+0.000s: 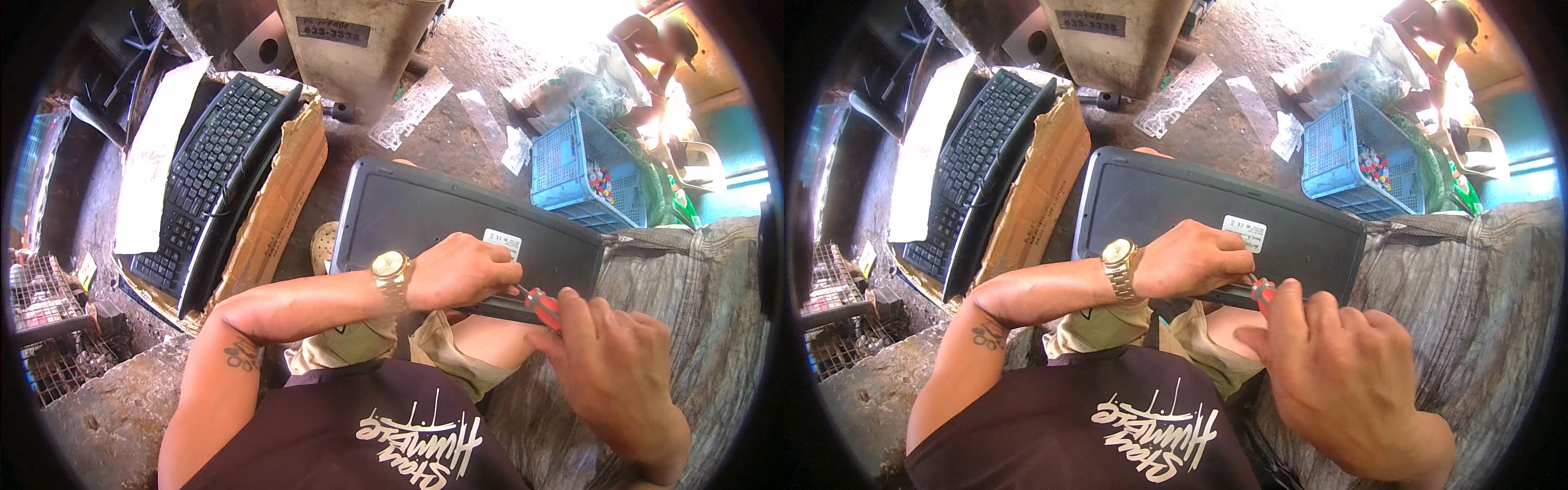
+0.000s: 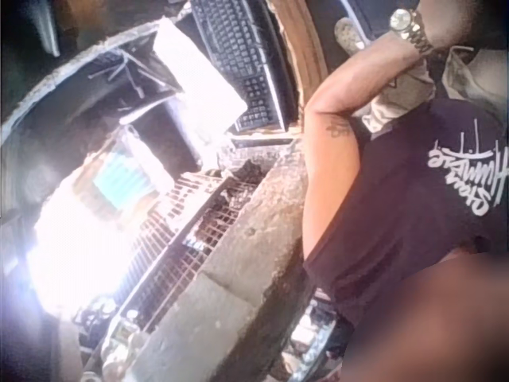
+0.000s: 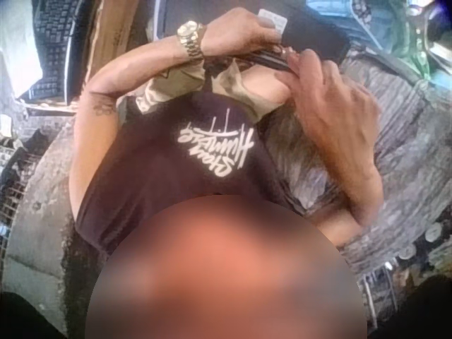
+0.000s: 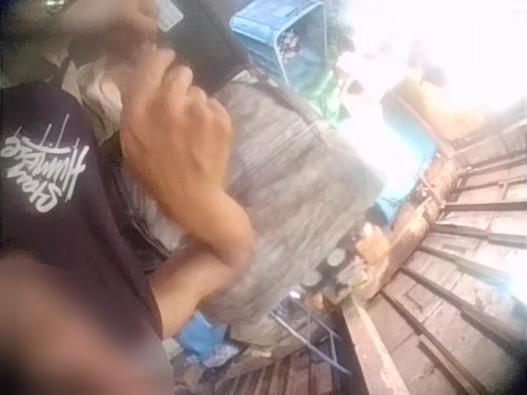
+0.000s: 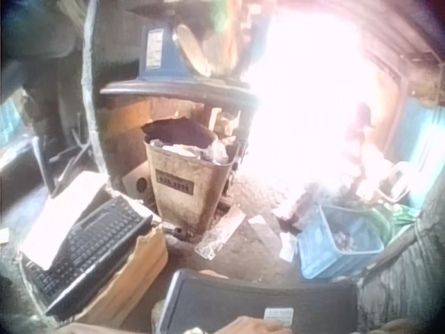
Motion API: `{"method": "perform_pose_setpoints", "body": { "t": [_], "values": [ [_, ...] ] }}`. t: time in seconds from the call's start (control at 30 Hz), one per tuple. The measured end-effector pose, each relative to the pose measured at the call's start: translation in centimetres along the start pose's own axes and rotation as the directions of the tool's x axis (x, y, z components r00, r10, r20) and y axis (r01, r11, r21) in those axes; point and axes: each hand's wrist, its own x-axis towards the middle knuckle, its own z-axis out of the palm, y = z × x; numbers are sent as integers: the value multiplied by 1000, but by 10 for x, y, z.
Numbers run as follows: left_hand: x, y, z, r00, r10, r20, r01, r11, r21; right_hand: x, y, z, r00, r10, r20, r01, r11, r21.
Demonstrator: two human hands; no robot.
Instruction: The person sits on the floor and uses a screwdriver to remove screws from the back of a black electronic device. They rotate the device to access different screw locations and continue unscrewing throughout the clip.
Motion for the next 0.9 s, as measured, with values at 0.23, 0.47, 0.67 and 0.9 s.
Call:
{"method": "perform_pose_setpoints", "body": {
  "t": [0.23,0.47,0.67,0.9],
  "values": [
    [-1,3,-2,993,15,118,-4,996,-94,-1,11,-4,971,-235,-36,235,972,-29],
    [0,-2,-2,999,37,31,-37,999,1,-2,2,-5,985,-136,101,149,981,-124],
    [0,1,-1,997,50,50,-49,998,-26,-2,1,-13,995,-39,-89,53,985,162],
    [3,-1,-2,981,192,-16,-193,977,-94,1,4,-6,974,-182,-137,196,976,99]
  ]
}}
